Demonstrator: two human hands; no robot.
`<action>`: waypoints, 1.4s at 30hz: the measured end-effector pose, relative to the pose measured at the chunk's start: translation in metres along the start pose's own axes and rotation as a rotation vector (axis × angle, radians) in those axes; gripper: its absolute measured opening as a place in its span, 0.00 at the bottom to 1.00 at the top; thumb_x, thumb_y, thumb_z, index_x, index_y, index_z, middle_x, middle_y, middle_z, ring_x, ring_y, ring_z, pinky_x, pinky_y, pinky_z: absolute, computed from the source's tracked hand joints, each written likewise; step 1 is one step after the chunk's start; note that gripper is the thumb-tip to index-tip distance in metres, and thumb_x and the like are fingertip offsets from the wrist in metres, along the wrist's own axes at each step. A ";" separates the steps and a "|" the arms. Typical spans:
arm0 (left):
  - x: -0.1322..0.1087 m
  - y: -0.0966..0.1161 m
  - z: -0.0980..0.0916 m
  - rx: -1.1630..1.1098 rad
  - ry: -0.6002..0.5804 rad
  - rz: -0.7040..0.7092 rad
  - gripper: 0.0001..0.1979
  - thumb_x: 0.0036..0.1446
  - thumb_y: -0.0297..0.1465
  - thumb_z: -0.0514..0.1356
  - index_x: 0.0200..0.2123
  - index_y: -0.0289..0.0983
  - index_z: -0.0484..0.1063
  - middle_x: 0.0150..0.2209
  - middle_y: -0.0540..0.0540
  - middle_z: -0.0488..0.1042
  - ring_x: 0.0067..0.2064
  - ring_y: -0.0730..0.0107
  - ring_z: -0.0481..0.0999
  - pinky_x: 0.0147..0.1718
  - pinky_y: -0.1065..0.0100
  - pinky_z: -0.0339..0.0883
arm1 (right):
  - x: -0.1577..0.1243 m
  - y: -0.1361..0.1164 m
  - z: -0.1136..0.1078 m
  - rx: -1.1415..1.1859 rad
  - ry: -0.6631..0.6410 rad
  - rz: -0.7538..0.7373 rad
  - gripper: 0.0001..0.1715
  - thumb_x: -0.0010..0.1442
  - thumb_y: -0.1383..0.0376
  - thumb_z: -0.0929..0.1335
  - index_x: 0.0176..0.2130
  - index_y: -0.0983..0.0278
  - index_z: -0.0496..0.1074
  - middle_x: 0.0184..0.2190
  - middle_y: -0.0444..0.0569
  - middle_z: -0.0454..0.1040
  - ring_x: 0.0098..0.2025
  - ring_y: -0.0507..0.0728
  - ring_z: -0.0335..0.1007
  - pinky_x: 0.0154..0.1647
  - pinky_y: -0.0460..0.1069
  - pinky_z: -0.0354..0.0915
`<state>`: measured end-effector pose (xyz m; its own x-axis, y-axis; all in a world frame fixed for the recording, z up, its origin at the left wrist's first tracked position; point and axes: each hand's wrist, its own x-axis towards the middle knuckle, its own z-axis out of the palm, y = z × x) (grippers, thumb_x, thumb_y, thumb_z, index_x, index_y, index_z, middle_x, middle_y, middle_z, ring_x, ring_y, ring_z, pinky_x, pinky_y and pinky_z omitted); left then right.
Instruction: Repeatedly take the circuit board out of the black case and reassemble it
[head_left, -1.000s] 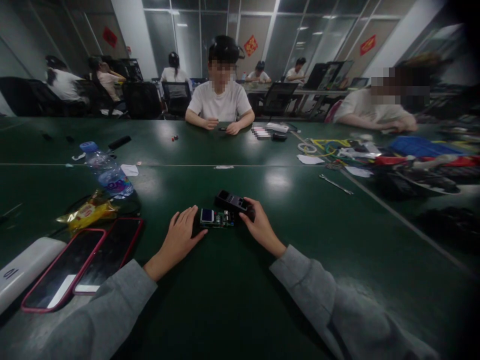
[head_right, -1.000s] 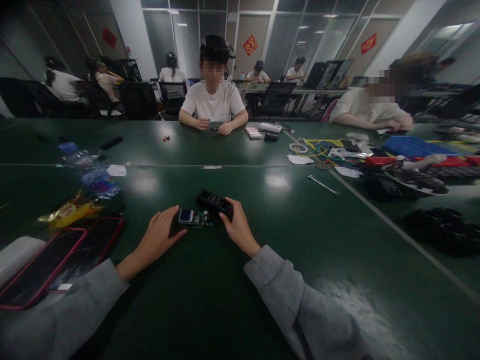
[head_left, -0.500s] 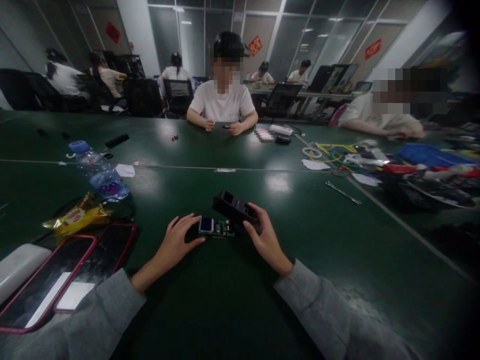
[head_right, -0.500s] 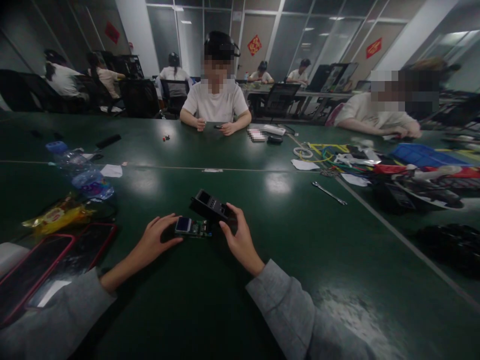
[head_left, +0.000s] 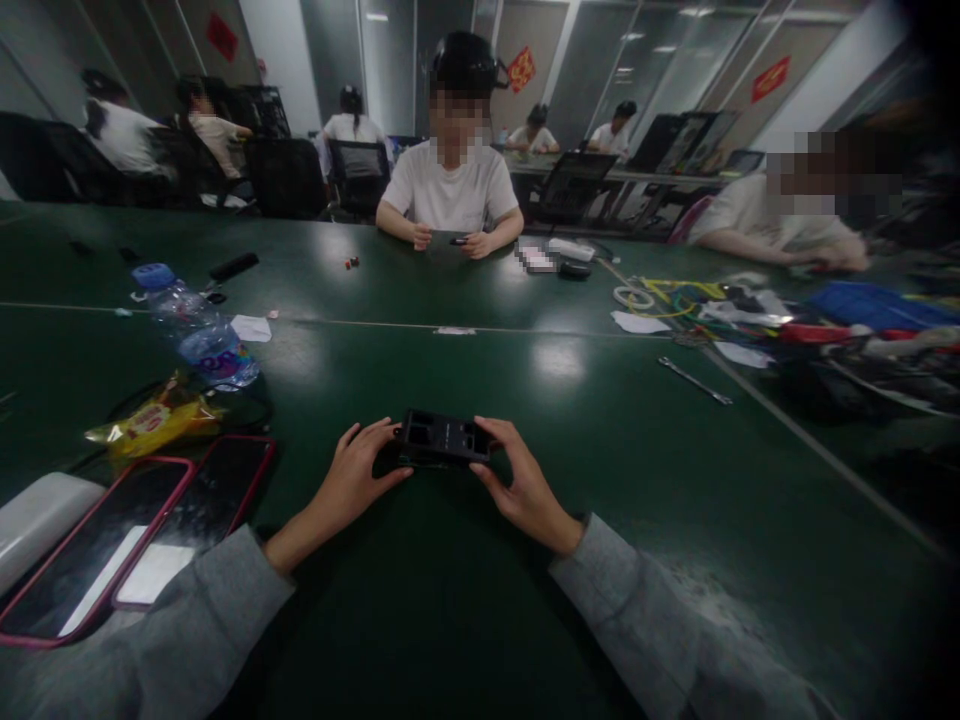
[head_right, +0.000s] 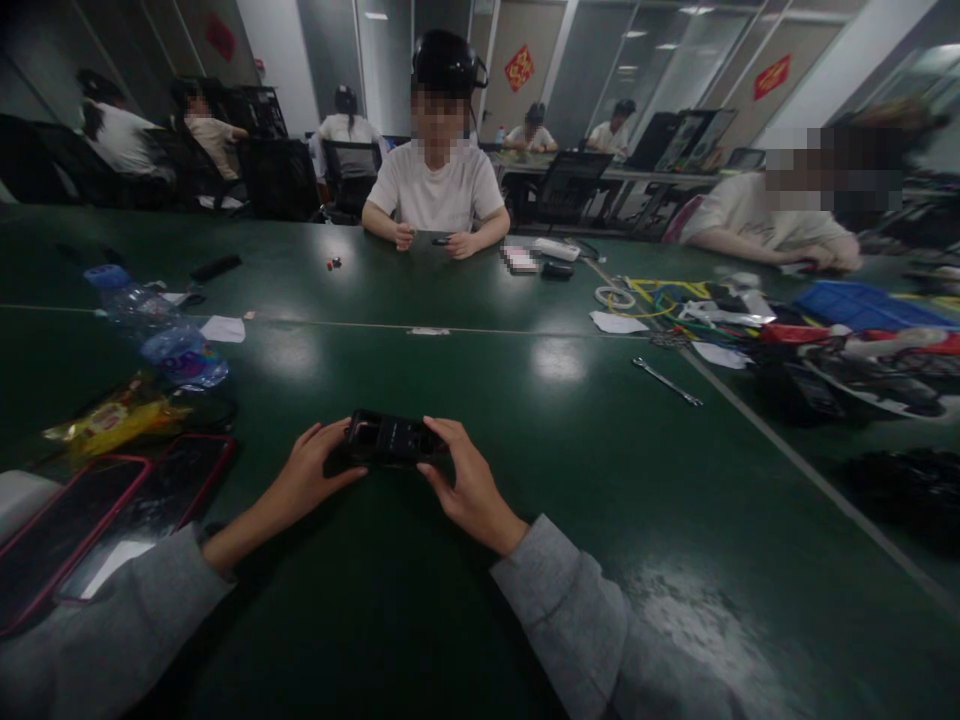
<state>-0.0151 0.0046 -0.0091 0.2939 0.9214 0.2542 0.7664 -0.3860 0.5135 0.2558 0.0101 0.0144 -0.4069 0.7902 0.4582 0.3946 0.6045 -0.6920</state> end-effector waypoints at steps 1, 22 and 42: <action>0.000 0.000 0.000 0.011 0.001 0.000 0.26 0.56 0.40 0.63 0.56 0.41 0.62 0.59 0.40 0.68 0.62 0.55 0.65 0.61 0.43 0.48 | 0.000 0.000 0.000 -0.006 -0.016 0.000 0.30 0.64 0.65 0.65 0.62 0.57 0.53 0.55 0.55 0.63 0.54 0.63 0.64 0.55 0.62 0.66; 0.002 0.015 -0.016 -0.196 -0.074 -0.104 0.29 0.58 0.44 0.60 0.60 0.50 0.55 0.62 0.45 0.64 0.63 0.53 0.61 0.61 0.43 0.50 | 0.005 0.005 0.000 0.015 -0.232 0.085 0.33 0.60 0.66 0.68 0.61 0.55 0.55 0.55 0.52 0.65 0.57 0.61 0.65 0.58 0.63 0.64; 0.004 0.016 -0.016 -0.229 -0.057 -0.100 0.25 0.55 0.41 0.63 0.54 0.47 0.61 0.56 0.45 0.69 0.59 0.54 0.65 0.60 0.42 0.50 | 0.008 0.008 0.000 -0.089 -0.220 0.059 0.29 0.59 0.63 0.70 0.56 0.61 0.60 0.52 0.55 0.66 0.55 0.64 0.61 0.56 0.64 0.64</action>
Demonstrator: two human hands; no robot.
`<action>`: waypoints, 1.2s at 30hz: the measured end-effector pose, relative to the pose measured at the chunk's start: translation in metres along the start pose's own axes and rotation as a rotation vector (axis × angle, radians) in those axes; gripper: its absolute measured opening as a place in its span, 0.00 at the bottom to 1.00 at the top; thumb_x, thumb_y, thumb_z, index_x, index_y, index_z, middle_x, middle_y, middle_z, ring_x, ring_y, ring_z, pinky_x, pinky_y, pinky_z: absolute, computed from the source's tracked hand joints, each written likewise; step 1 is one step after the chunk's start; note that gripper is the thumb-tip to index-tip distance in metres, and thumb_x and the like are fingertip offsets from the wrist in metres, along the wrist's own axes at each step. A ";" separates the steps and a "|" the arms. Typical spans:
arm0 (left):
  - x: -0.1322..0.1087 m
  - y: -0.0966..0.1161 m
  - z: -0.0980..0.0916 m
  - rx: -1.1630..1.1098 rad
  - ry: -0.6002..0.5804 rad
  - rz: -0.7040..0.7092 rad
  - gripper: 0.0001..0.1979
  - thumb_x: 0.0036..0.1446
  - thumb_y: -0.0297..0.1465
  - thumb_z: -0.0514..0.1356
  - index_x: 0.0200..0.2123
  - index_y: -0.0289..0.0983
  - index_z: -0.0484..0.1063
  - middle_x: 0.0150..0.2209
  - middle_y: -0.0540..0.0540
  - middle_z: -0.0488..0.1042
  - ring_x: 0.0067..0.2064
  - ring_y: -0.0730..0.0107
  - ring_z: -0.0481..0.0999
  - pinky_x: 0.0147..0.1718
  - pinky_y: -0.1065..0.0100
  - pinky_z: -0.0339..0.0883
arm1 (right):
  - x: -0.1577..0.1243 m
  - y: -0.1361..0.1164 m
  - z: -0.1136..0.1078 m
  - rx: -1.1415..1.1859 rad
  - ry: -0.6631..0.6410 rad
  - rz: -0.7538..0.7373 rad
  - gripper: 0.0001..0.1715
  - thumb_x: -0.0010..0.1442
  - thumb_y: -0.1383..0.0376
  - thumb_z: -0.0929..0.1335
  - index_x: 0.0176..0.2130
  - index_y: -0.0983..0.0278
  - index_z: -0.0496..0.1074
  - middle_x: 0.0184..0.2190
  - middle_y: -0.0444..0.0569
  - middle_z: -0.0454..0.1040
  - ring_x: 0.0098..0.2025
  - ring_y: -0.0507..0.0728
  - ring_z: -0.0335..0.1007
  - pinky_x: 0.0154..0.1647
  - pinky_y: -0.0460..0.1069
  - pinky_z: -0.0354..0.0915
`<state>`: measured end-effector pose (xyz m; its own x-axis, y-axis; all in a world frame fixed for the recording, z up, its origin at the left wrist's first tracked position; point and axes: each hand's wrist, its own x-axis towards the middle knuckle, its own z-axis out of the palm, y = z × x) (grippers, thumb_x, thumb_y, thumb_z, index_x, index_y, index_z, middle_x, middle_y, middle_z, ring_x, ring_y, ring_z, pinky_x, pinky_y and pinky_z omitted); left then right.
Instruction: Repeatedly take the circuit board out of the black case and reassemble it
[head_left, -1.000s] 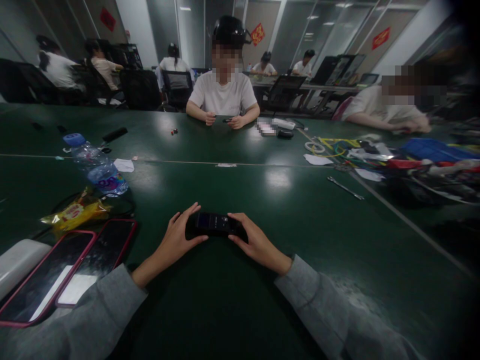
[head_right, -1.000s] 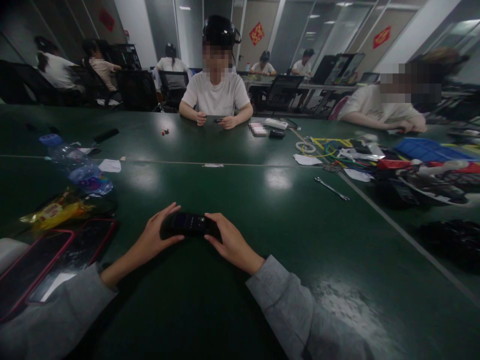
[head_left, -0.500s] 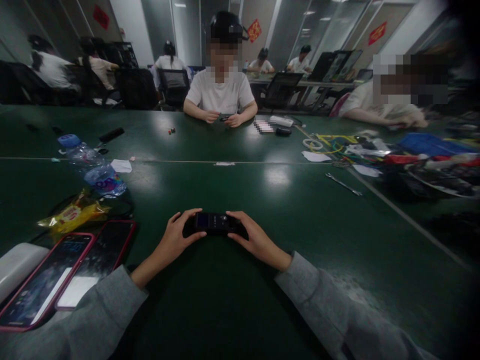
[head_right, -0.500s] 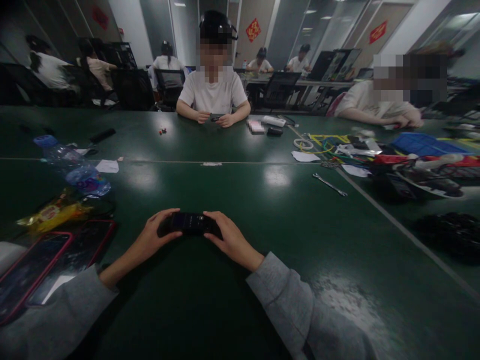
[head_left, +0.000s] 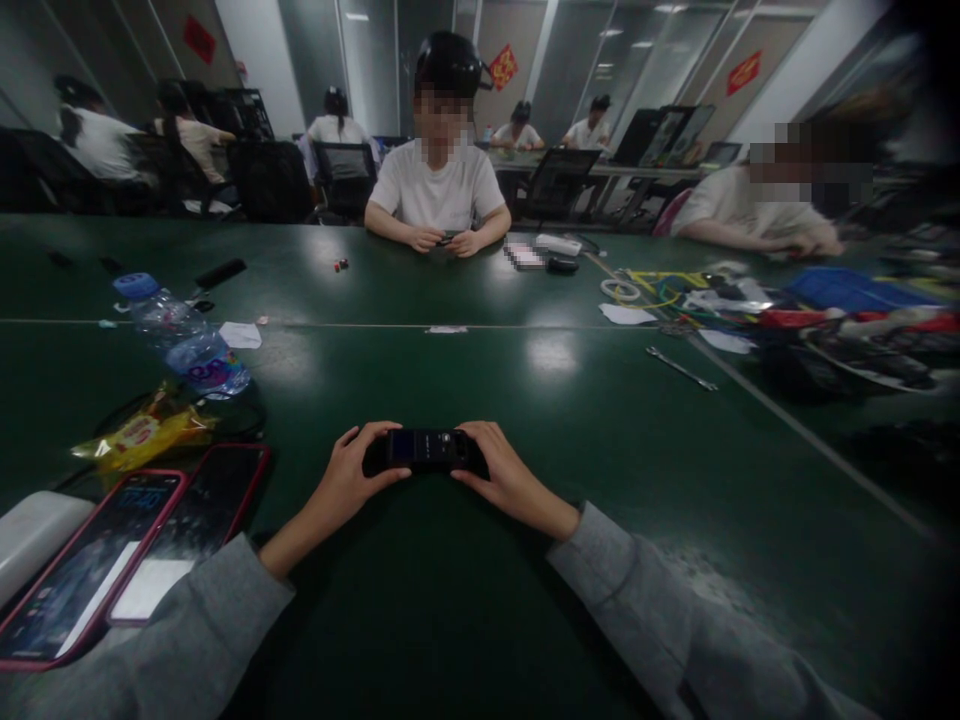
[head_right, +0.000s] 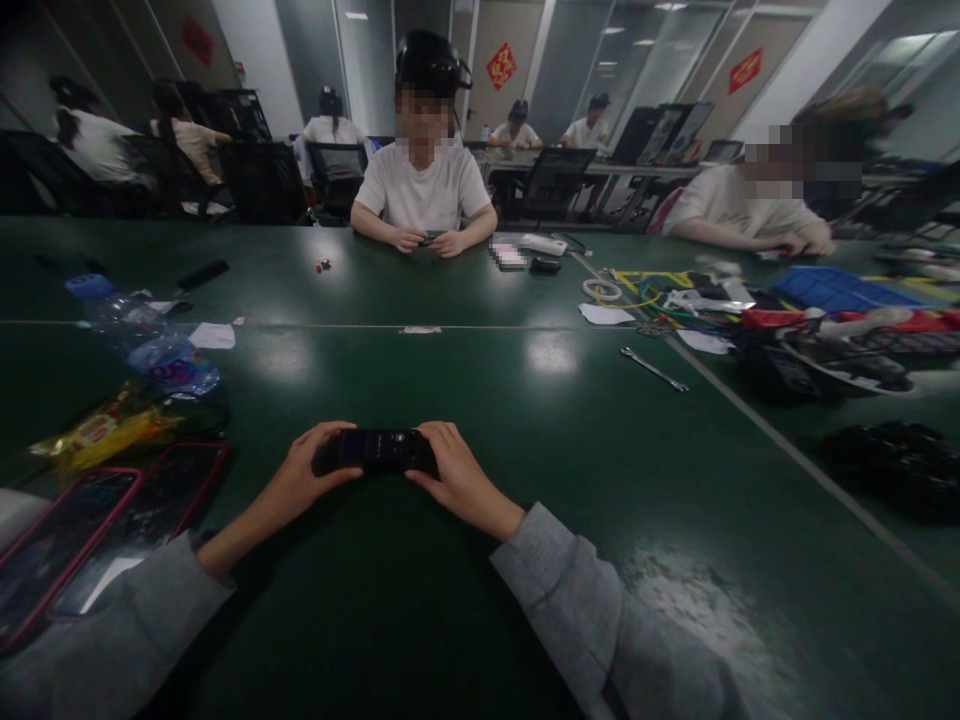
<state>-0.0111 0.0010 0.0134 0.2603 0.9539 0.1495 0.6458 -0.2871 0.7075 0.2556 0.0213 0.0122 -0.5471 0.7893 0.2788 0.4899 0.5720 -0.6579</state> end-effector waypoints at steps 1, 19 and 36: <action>0.000 0.001 0.000 0.000 -0.006 -0.003 0.25 0.55 0.42 0.63 0.54 0.47 0.61 0.55 0.44 0.69 0.59 0.53 0.65 0.60 0.41 0.50 | 0.000 0.000 0.000 0.010 -0.004 -0.004 0.28 0.58 0.63 0.70 0.56 0.61 0.60 0.52 0.55 0.66 0.55 0.64 0.62 0.56 0.64 0.64; -0.001 0.004 0.000 -0.083 -0.009 -0.009 0.24 0.52 0.38 0.66 0.51 0.44 0.63 0.52 0.44 0.70 0.55 0.53 0.69 0.54 0.45 0.61 | 0.000 0.001 -0.008 0.452 -0.067 0.118 0.30 0.55 0.63 0.73 0.54 0.58 0.61 0.49 0.49 0.69 0.53 0.58 0.68 0.57 0.60 0.63; -0.004 0.010 -0.002 -0.153 0.012 0.016 0.22 0.53 0.33 0.65 0.51 0.44 0.64 0.51 0.46 0.71 0.52 0.58 0.73 0.51 0.51 0.67 | 0.000 -0.001 -0.009 0.684 -0.084 0.333 0.29 0.56 0.59 0.72 0.55 0.57 0.61 0.50 0.49 0.70 0.55 0.58 0.68 0.59 0.60 0.62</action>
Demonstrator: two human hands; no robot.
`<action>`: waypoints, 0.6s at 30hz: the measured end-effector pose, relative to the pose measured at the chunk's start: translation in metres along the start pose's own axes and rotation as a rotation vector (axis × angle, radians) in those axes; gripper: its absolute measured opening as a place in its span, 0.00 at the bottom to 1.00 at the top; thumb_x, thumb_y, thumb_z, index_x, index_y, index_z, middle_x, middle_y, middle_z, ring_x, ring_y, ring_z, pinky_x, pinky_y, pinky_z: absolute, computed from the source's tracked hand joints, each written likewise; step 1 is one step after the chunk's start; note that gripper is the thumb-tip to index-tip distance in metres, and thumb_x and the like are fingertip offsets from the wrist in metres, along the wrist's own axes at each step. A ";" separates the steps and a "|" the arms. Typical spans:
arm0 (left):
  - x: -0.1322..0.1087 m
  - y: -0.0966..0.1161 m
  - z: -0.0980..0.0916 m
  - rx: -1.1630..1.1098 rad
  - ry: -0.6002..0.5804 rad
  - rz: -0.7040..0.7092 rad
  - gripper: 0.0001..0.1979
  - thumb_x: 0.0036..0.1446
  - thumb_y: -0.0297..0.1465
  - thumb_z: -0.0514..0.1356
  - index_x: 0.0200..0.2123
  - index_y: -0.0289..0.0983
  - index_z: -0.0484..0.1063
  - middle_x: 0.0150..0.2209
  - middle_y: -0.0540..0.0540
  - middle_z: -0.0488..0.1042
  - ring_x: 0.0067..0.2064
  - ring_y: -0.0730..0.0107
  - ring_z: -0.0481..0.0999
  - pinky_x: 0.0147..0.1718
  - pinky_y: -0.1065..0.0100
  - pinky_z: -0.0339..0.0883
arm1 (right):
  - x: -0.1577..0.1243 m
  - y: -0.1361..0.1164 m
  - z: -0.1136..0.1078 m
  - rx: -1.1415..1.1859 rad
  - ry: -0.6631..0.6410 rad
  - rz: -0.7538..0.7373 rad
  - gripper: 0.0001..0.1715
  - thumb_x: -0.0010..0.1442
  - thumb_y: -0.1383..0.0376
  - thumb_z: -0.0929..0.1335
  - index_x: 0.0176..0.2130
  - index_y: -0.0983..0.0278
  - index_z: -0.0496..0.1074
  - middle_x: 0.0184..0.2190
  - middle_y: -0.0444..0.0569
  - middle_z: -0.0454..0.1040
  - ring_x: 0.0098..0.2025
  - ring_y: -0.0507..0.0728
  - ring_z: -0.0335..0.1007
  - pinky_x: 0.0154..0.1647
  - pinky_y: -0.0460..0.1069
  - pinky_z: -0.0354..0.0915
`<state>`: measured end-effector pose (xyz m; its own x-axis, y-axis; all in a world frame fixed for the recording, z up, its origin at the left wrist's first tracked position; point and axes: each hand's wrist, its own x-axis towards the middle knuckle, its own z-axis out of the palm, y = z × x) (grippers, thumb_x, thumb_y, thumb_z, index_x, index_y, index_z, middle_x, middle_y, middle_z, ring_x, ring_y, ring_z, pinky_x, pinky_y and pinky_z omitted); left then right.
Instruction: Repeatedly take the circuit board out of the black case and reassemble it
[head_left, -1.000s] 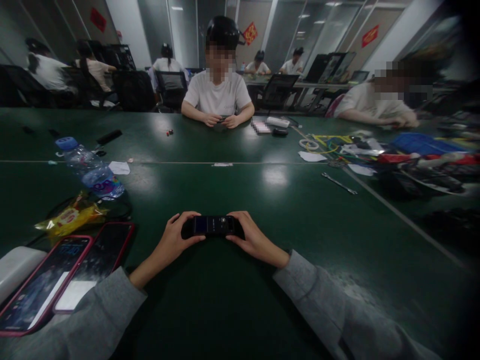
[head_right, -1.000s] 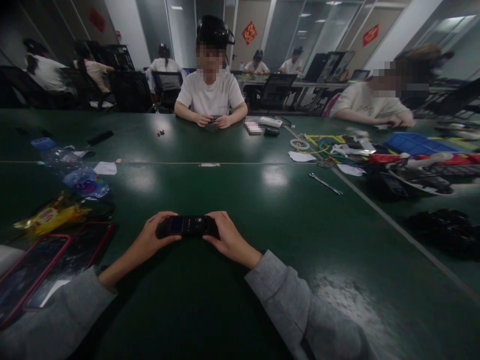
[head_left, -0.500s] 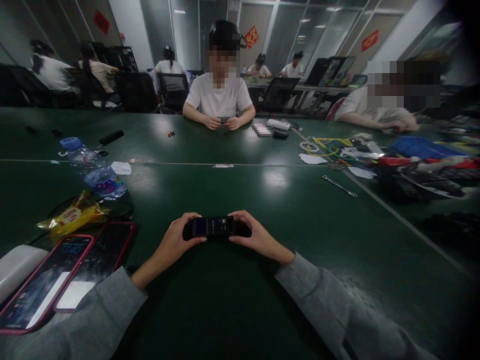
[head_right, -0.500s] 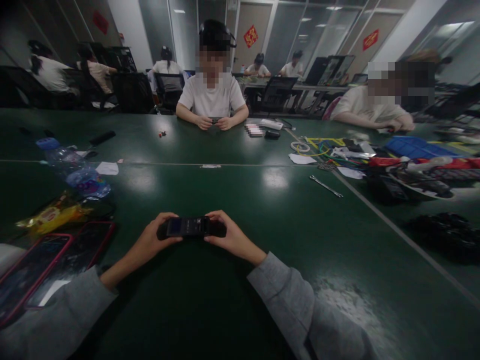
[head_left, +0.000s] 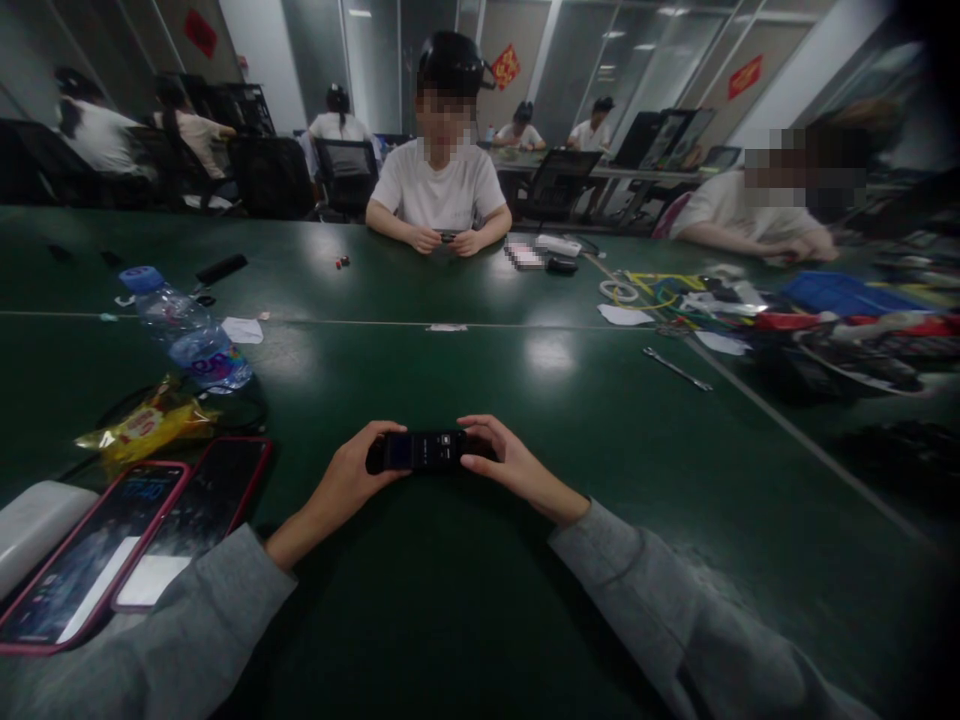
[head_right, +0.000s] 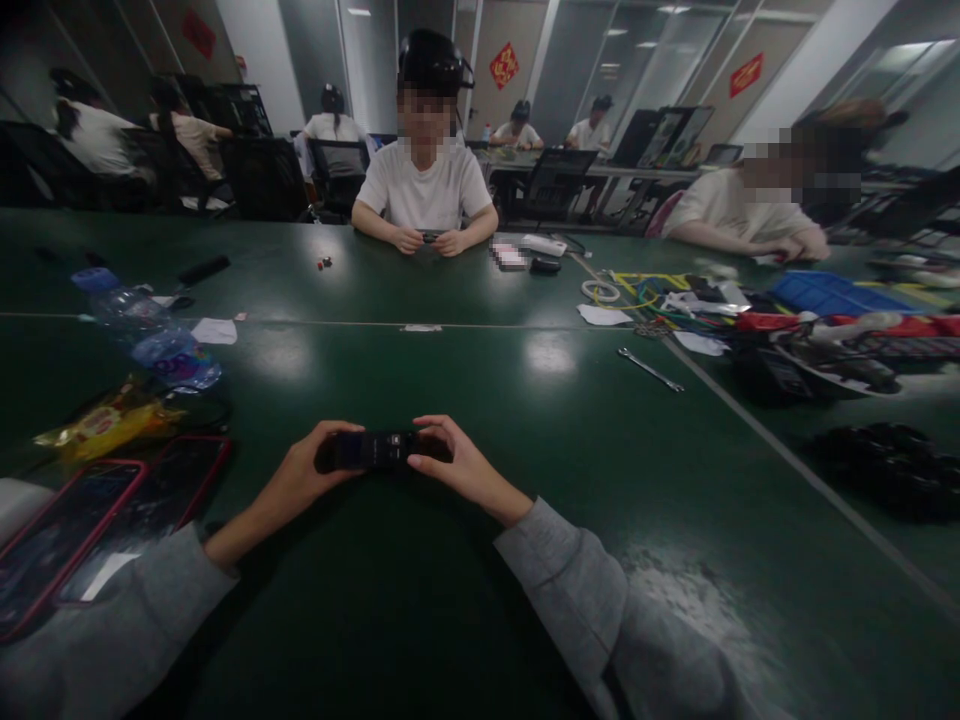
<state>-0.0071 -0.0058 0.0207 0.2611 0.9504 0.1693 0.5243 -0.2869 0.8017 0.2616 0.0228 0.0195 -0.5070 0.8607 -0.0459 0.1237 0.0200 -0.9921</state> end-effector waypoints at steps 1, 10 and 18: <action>0.000 -0.001 0.000 -0.003 -0.002 0.004 0.22 0.53 0.32 0.65 0.51 0.44 0.64 0.51 0.46 0.71 0.52 0.58 0.73 0.51 0.51 0.67 | 0.000 0.001 0.000 -0.017 0.000 -0.014 0.30 0.55 0.60 0.73 0.55 0.57 0.61 0.49 0.49 0.70 0.54 0.58 0.68 0.60 0.61 0.61; -0.001 -0.002 0.000 -0.064 -0.016 0.003 0.22 0.53 0.30 0.65 0.51 0.44 0.65 0.52 0.45 0.71 0.51 0.60 0.73 0.51 0.52 0.67 | -0.001 0.000 0.002 -0.158 -0.019 -0.042 0.38 0.51 0.60 0.75 0.57 0.57 0.60 0.54 0.51 0.67 0.59 0.60 0.64 0.62 0.64 0.57; 0.001 -0.001 -0.001 -0.095 -0.002 0.031 0.21 0.52 0.29 0.65 0.49 0.43 0.65 0.53 0.45 0.69 0.52 0.59 0.72 0.51 0.52 0.66 | -0.001 0.000 0.002 -0.117 -0.020 -0.056 0.38 0.51 0.61 0.75 0.57 0.57 0.60 0.52 0.50 0.70 0.58 0.59 0.66 0.62 0.64 0.57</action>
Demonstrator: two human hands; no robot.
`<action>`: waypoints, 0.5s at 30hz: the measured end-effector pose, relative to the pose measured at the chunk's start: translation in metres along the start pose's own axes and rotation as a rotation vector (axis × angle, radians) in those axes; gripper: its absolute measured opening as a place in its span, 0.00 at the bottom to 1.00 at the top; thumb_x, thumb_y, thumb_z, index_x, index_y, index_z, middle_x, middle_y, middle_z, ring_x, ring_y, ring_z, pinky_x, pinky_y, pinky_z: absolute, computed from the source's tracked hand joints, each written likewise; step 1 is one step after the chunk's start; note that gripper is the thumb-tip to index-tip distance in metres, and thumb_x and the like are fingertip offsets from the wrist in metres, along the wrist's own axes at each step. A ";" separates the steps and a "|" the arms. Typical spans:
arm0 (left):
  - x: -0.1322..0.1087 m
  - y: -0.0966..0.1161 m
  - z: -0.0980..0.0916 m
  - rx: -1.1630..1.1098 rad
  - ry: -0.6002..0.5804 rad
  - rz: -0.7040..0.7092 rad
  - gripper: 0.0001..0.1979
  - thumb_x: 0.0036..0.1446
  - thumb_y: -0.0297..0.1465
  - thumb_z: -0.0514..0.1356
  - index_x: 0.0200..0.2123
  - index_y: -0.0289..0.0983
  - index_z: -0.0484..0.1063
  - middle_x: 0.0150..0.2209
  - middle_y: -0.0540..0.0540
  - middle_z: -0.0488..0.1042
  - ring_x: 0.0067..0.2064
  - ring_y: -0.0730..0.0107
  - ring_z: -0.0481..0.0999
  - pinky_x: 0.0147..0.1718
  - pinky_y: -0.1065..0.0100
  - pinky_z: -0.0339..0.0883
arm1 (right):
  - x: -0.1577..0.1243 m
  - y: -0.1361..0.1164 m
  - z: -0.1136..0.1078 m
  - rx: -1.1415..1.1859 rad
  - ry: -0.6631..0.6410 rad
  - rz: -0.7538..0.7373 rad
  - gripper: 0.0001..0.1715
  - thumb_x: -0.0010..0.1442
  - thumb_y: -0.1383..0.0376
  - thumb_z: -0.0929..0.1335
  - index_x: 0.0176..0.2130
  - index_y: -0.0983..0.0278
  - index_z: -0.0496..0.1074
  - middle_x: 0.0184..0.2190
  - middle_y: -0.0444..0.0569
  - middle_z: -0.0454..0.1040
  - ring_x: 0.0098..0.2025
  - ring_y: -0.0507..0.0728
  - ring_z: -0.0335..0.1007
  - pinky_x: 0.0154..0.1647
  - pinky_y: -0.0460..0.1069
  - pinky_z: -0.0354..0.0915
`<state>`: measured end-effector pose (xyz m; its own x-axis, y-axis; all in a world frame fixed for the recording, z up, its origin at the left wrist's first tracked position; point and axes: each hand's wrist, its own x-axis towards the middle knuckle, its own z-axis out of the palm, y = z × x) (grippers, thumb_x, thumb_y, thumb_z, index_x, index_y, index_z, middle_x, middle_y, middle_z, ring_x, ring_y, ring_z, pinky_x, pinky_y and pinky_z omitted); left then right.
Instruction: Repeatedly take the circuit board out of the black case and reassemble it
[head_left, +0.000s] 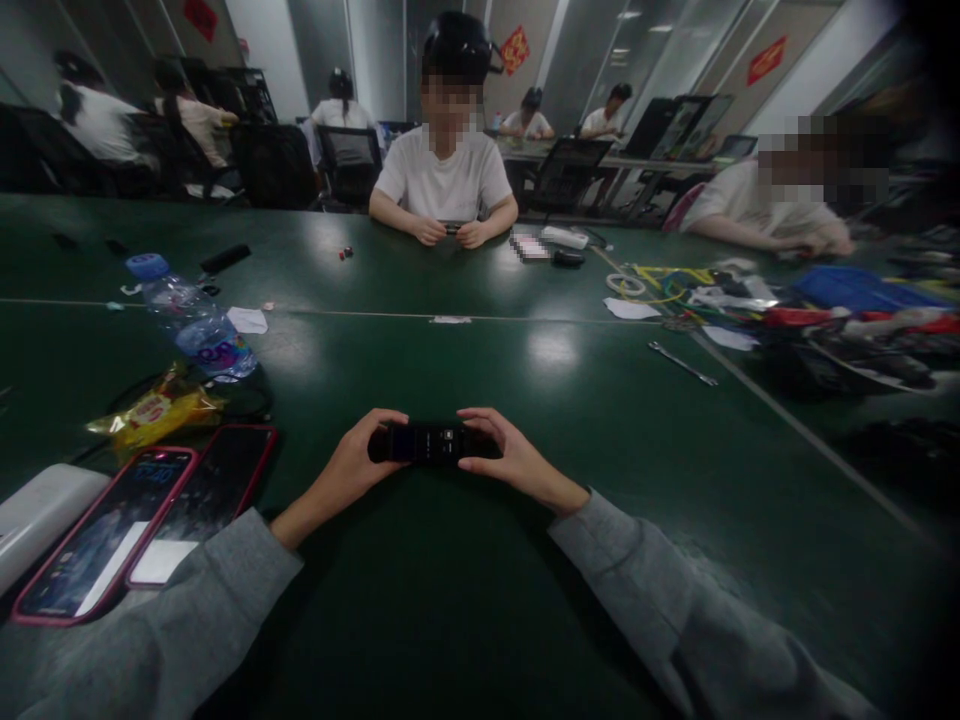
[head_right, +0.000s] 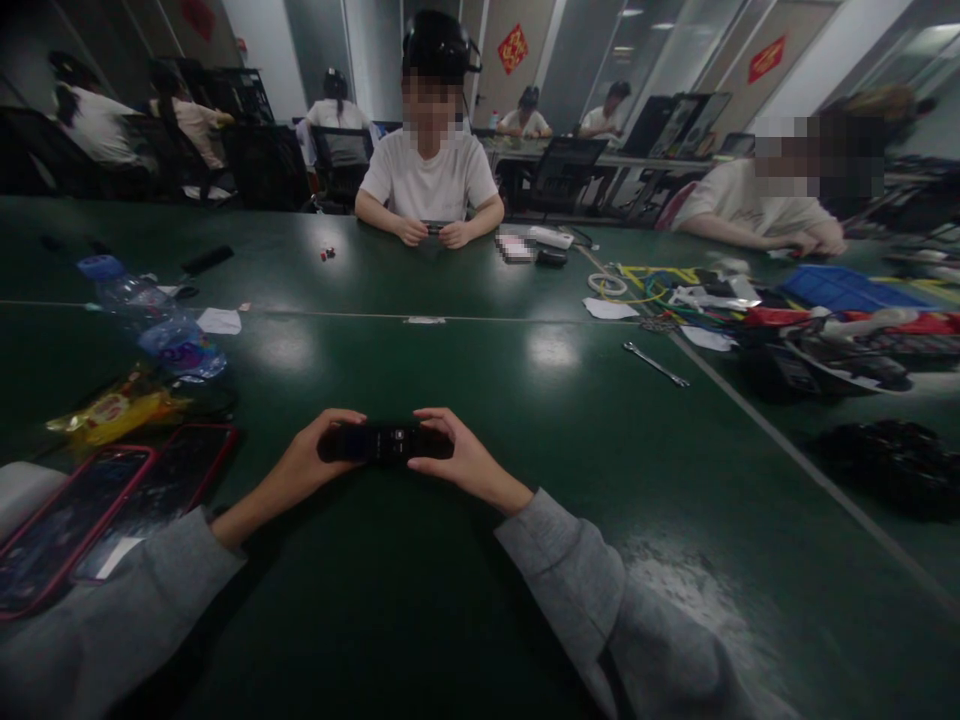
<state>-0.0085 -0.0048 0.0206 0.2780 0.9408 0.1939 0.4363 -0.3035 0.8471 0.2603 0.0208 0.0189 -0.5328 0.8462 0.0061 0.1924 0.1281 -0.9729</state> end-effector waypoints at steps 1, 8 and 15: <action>0.000 0.001 0.000 -0.003 0.000 0.003 0.20 0.52 0.29 0.65 0.49 0.43 0.65 0.54 0.44 0.69 0.53 0.59 0.72 0.52 0.52 0.66 | 0.000 0.000 0.000 0.010 0.005 0.002 0.38 0.51 0.62 0.76 0.57 0.57 0.60 0.52 0.50 0.70 0.57 0.59 0.66 0.62 0.64 0.57; 0.000 0.002 0.000 0.006 -0.058 -0.039 0.22 0.54 0.33 0.65 0.51 0.44 0.64 0.51 0.45 0.70 0.52 0.59 0.72 0.51 0.53 0.67 | 0.001 0.002 -0.002 0.086 0.019 0.019 0.36 0.50 0.63 0.76 0.55 0.57 0.62 0.50 0.49 0.72 0.55 0.59 0.68 0.61 0.63 0.59; 0.000 -0.002 0.001 0.038 -0.081 -0.041 0.23 0.54 0.34 0.64 0.53 0.44 0.63 0.52 0.43 0.70 0.53 0.57 0.71 0.52 0.50 0.66 | 0.000 -0.001 -0.003 0.101 0.017 0.011 0.35 0.51 0.63 0.76 0.55 0.57 0.63 0.52 0.49 0.71 0.57 0.58 0.67 0.63 0.63 0.57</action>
<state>-0.0087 -0.0045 0.0188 0.3270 0.9377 0.1174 0.4802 -0.2719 0.8339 0.2623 0.0223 0.0203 -0.5172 0.8558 -0.0016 0.1135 0.0667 -0.9913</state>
